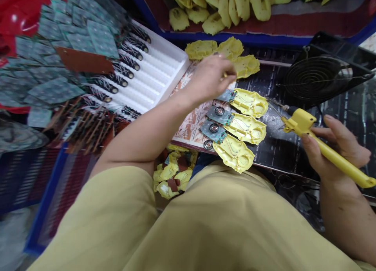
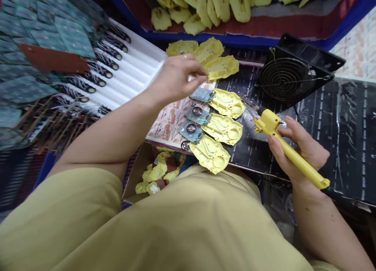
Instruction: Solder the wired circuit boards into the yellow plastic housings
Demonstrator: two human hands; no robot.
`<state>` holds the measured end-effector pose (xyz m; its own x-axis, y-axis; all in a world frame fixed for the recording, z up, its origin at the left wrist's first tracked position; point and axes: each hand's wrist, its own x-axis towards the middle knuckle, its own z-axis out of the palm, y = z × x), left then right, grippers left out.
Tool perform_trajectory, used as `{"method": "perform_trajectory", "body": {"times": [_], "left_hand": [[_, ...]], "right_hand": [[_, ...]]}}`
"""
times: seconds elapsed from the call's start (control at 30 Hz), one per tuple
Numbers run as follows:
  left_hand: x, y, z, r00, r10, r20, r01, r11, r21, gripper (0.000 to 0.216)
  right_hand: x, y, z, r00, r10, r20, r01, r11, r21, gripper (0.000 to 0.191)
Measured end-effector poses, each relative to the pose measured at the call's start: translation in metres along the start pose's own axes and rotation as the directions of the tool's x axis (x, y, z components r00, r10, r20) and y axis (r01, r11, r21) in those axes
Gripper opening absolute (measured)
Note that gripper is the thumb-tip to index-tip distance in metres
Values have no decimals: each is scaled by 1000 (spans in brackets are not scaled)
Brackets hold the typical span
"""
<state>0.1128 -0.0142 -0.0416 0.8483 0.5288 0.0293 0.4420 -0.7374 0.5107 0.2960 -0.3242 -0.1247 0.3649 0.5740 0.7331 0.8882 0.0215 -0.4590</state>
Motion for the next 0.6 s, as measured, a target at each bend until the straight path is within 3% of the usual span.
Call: {"method": "perform_trajectory", "body": {"times": [0.1,0.17,0.27,0.43,0.53,0.6], "left_hand": [[-15,-24,-11,990,-121,66,116,990,74,22],[-18,-38,-5,983,-162,87,147,977,152,23],[-9,-49,15,990,-138,29,131,975,178,27],[13,-34,35,996,-87,-20,84,990,-111,25],[15,-19,37,998,-32,60,49,953,-300,24],[13,-13,39,993,25,115,17,936,-352,22]], "right_hand": [[-4,0,1,999,24,-31,-25,999,-25,64],[-7,1,4,997,30,-65,-31,999,-20,64],[-7,-2,11,987,28,-159,-33,999,-27,54],[0,-17,14,978,-61,-200,52,997,-53,20],[-1,-22,10,984,-27,-178,23,999,-26,22],[-5,-22,7,990,35,-133,-39,999,-22,38]]}}
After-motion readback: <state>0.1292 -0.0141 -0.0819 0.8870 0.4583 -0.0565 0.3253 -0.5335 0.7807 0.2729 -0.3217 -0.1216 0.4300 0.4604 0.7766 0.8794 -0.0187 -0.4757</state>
